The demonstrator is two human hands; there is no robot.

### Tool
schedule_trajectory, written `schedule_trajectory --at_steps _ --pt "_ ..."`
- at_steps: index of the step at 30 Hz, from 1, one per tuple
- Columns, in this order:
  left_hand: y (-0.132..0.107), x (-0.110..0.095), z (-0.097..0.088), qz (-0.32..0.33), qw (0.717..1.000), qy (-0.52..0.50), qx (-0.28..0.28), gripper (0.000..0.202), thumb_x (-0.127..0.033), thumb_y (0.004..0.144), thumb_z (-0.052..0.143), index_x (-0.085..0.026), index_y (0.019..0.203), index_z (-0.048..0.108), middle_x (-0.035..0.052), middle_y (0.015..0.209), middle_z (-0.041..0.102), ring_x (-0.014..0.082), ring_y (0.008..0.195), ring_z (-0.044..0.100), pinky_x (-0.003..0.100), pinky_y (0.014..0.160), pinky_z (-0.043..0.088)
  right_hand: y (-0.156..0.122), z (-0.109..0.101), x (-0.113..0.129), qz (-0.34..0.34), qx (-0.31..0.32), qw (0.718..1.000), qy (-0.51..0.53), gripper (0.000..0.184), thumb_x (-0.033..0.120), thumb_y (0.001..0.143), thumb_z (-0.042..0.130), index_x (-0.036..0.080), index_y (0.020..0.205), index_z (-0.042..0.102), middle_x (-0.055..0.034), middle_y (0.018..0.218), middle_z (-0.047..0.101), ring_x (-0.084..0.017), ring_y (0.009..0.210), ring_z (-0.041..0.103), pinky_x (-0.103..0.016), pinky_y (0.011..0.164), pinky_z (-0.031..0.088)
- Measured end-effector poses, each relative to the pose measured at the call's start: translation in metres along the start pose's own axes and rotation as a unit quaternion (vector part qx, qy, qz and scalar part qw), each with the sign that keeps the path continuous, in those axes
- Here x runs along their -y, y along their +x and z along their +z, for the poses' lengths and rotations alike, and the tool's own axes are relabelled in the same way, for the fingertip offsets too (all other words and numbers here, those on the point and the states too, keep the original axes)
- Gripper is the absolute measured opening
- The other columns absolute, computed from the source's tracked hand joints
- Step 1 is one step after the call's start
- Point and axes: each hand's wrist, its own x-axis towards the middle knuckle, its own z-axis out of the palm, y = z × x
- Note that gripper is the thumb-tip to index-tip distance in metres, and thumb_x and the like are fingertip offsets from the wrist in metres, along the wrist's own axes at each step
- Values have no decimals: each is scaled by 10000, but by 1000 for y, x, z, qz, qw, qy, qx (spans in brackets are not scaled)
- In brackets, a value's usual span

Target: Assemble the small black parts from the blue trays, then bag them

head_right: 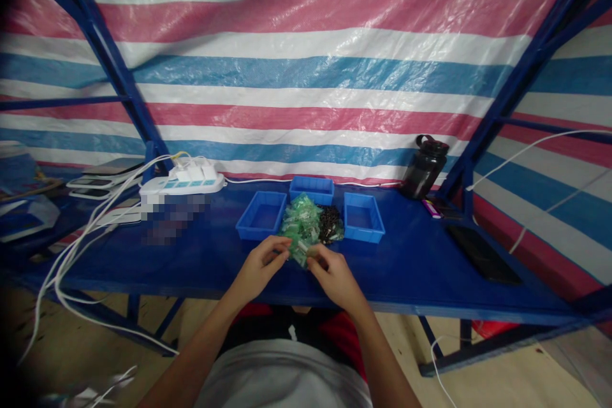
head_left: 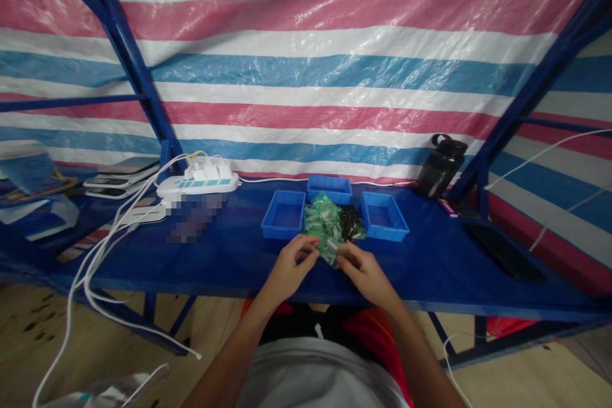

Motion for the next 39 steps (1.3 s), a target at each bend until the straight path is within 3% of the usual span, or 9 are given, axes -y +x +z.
schedule_trajectory --at_steps 3,9,18,29,34,39 --pt "2 6 3 -33 999 9 4 324 -266 819 612 -156 1123 595 68 958 645 162 802 601 242 680 476 -1 0 -2 9 -3 1000 8 139 296 887 491 190 866 578 6 701 600 -138 643 539 -237 598 401" --pt "3 4 2 -61 997 35 32 193 -317 810 618 -142 890 635 24 757 632 142 682 568 221 612 432 0 1 -5 5 -14 1000 14 159 319 880 509 194 879 609 8 706 600 -138 651 546 -236 605 411" --pt "2 4 2 -74 996 -23 41 190 -332 816 608 -144 843 622 22 750 636 147 692 581 237 646 449 0 2 -8 21 -50 998 18 185 368 851 544 200 880 618 -10 751 624 -160 691 567 -260 632 430" --pt "3 -2 -2 -90 995 2 39 198 -325 817 584 -147 762 649 -4 646 606 132 620 559 225 603 416 3 4 -13 38 -99 994 36 214 404 803 611 201 836 547 15 678 553 -132 596 509 -240 557 404" --pt "4 -2 -3 -91 995 18 38 193 -311 822 559 -148 776 650 -1 646 609 134 605 550 228 595 414 2 5 -6 38 -50 997 34 207 395 808 609 205 854 542 8 716 593 -144 646 559 -245 582 424" --pt "3 -3 -4 -69 996 30 51 242 -328 863 509 -156 765 648 4 672 621 141 636 557 233 616 418 1 5 -5 42 -42 998 27 226 400 798 620 207 898 560 -4 746 622 -156 674 584 -255 600 443"
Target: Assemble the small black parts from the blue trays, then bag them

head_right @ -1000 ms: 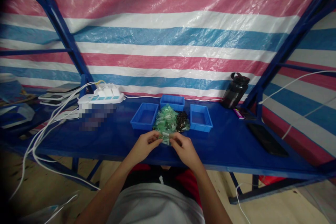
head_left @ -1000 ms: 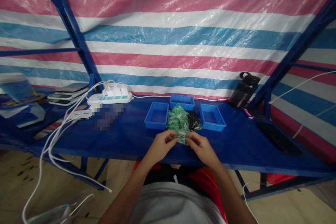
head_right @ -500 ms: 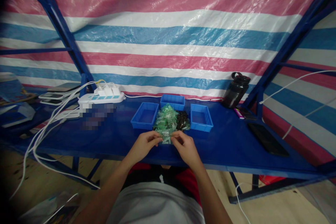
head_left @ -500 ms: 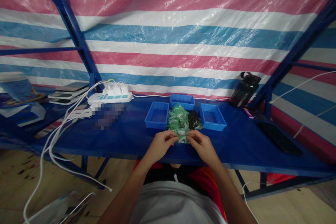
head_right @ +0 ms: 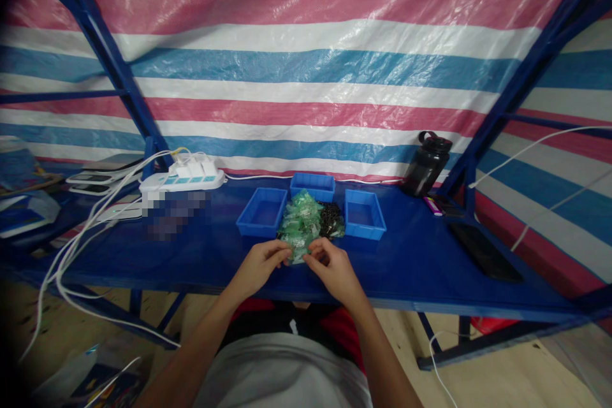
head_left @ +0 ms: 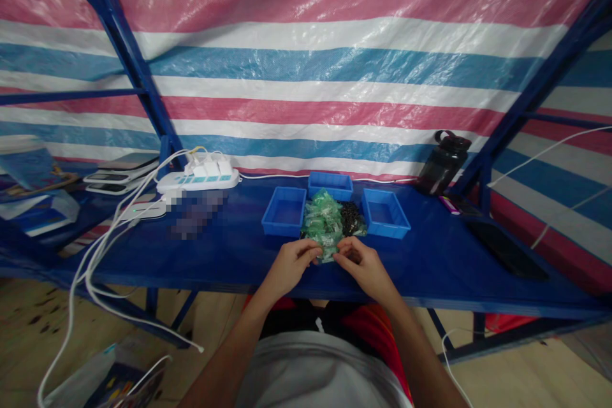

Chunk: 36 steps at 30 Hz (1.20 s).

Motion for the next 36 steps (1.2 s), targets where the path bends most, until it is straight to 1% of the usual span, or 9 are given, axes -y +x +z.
schedule_trajectory --at_steps 7,11,14,18,21,27,32,34,36 --pt "-1 -4 0 5 1000 4 9 271 -346 876 495 -154 751 640 7 674 612 146 652 557 231 624 429 -1 0 -1 -2 -5 1000 -6 210 385 801 619 206 896 565 2 734 612 -151 661 574 -249 585 431" --pt "-1 -5 -1 2 1000 1 13 260 -343 876 497 -153 772 641 7 682 609 147 661 556 230 629 429 1 0 -1 -7 -28 999 -17 277 380 786 639 205 988 564 -23 852 626 -156 717 583 -244 577 434" --pt "0 -5 -2 2 1000 -3 18 272 -342 884 485 -152 760 635 6 681 609 143 654 550 227 624 423 1 -1 0 -9 -16 1000 -17 312 383 787 640 205 1031 562 -36 913 637 -160 737 593 -247 581 439" --pt "0 -5 -1 3 1000 -1 15 308 -371 889 474 -152 738 629 5 672 603 136 635 531 225 612 417 -1 -1 0 -16 5 1000 17 262 373 817 611 210 1017 569 -4 797 643 -158 712 600 -255 616 445" --pt "0 -6 0 0 1000 -15 20 325 -401 888 478 -148 739 618 6 675 599 134 643 531 227 621 420 -2 -2 -1 -19 -11 1000 17 205 388 834 589 206 929 594 9 717 621 -149 656 574 -251 602 430" --pt "0 -1 4 -21 995 -87 35 251 -366 788 647 -136 886 620 38 816 662 162 744 599 254 692 457 -1 -3 0 -33 -40 999 -13 212 408 841 569 201 814 607 -3 703 611 -159 658 562 -257 618 426" --pt "2 6 6 -15 993 -111 37 217 -317 789 650 -130 893 620 53 846 668 177 795 616 275 746 467 -2 -2 1 -29 -30 999 -8 191 389 836 580 201 808 594 1 699 607 -153 643 555 -252 604 418" --pt "3 7 6 -15 992 -122 32 255 -295 782 654 -131 973 615 45 843 665 170 788 613 275 746 466 -2 -2 0 -27 -28 999 -8 191 390 834 582 202 803 588 1 698 606 -153 639 552 -253 600 413" --pt "3 7 6 -18 992 -122 30 350 -281 780 653 -135 1092 589 30 822 658 162 764 607 271 731 462 -2 -1 -1 -23 -30 999 1 190 393 831 587 203 819 586 3 695 605 -152 634 549 -253 594 411"
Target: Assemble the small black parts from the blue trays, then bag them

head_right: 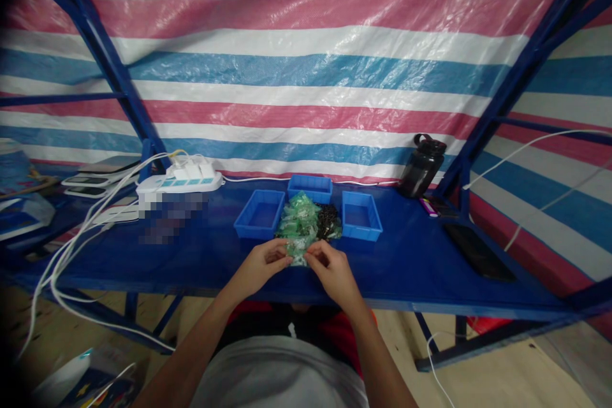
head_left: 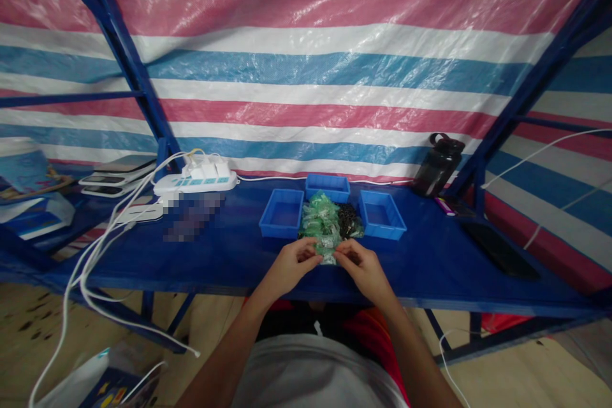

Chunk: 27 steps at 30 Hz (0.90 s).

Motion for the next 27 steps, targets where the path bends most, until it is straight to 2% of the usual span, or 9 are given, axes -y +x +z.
schedule_trajectory --at_steps 3,8,11,17,27 --pt "0 0 -1 -2 1000 17 1 403 -279 795 634 -134 1163 558 18 795 647 155 737 591 265 710 449 1 0 -1 12 2 1000 20 194 385 824 599 208 902 582 13 683 600 -147 620 546 -249 583 406" --pt "-2 -4 -1 5 998 55 9 166 -276 824 589 -132 902 613 12 765 625 142 709 554 238 664 417 1 0 0 16 6 999 29 227 384 824 599 208 963 569 28 651 576 -137 592 526 -243 561 389" --pt "-3 -7 -2 14 997 70 11 131 -270 833 570 -142 827 600 -6 734 598 129 687 530 224 647 401 1 0 -1 20 10 999 32 222 397 831 591 204 938 572 25 653 582 -139 606 541 -244 574 402" --pt "-4 -10 -3 31 995 92 20 183 -296 876 515 -151 780 571 -22 692 542 120 658 498 220 624 378 -1 -1 -2 25 17 999 32 197 387 837 589 205 911 578 18 672 603 -141 620 565 -249 598 428" --pt "-5 -11 -4 36 996 80 33 264 -351 916 479 -155 754 550 -17 710 551 124 689 513 227 665 390 0 0 -3 6 29 999 28 193 375 829 605 203 911 577 11 685 624 -141 621 566 -246 594 427"
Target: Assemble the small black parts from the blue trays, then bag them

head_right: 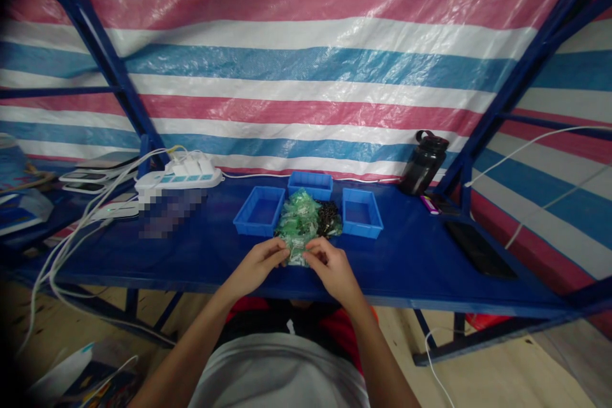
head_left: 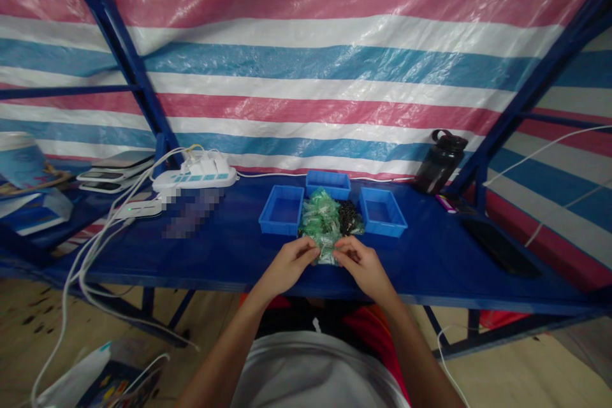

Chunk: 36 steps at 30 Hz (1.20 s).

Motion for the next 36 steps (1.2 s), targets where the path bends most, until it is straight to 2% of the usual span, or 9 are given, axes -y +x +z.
schedule_trajectory --at_steps 7,12,16,19,21,25,27,31,36 --pt "-1 -2 1 -5 1000 -10 -17 307 -394 931 445 -157 771 558 -13 688 565 118 651 521 213 616 412 -1 1 4 -9 7 1000 -20 155 353 829 611 203 848 581 3 725 657 -149 672 606 -247 631 448" --pt "-1 3 6 -2 998 -61 -26 226 -384 877 548 -160 851 558 -14 744 550 114 672 528 214 624 452 1 2 7 -38 -14 996 -80 135 333 838 599 201 815 618 -6 745 634 -151 701 597 -237 618 444" --pt "-2 6 8 -2 994 -105 -29 208 -347 845 610 -164 927 556 8 811 588 124 710 578 227 651 480 1 4 10 -67 17 992 -107 147 328 847 589 198 866 653 -23 773 639 -156 705 596 -242 614 450" --pt "-4 1 5 43 997 -66 -12 224 -316 853 606 -170 1023 614 71 1021 588 168 878 606 259 740 505 0 3 16 -55 58 996 -47 197 338 848 591 200 976 649 -37 880 674 -168 779 621 -244 649 475" --pt "-4 -5 2 86 996 -11 -1 256 -294 875 578 -201 1106 635 91 1172 543 204 1044 566 306 872 484 0 0 19 -42 83 996 0 258 358 849 591 195 1044 633 -40 921 675 -175 823 622 -254 686 488" --pt "-4 -8 0 125 991 55 13 241 -264 906 529 -234 1102 665 76 1196 554 212 1143 512 349 1021 382 0 -4 17 -21 84 996 17 247 379 879 534 168 937 649 -26 823 647 -154 743 585 -250 658 468" --pt "-3 -3 1 110 993 43 -17 229 -272 902 531 -223 1082 664 77 1162 564 200 1084 544 324 956 433 1 -5 12 -10 74 997 15 250 378 882 519 161 863 642 -18 772 621 -142 698 561 -245 630 457" --pt "0 8 3 22 994 -23 -102 293 -305 860 574 -187 1128 583 71 1026 598 160 850 600 233 665 491 3 -6 3 6 53 998 35 227 365 874 514 167 849 622 -6 735 591 -135 670 549 -246 623 459" --pt "1 9 5 -42 995 -51 -69 212 -339 834 579 -149 926 598 4 726 586 128 652 571 199 532 425 4 -4 -2 -4 37 999 -15 229 359 879 499 179 773 591 7 664 560 -132 628 524 -246 592 443"
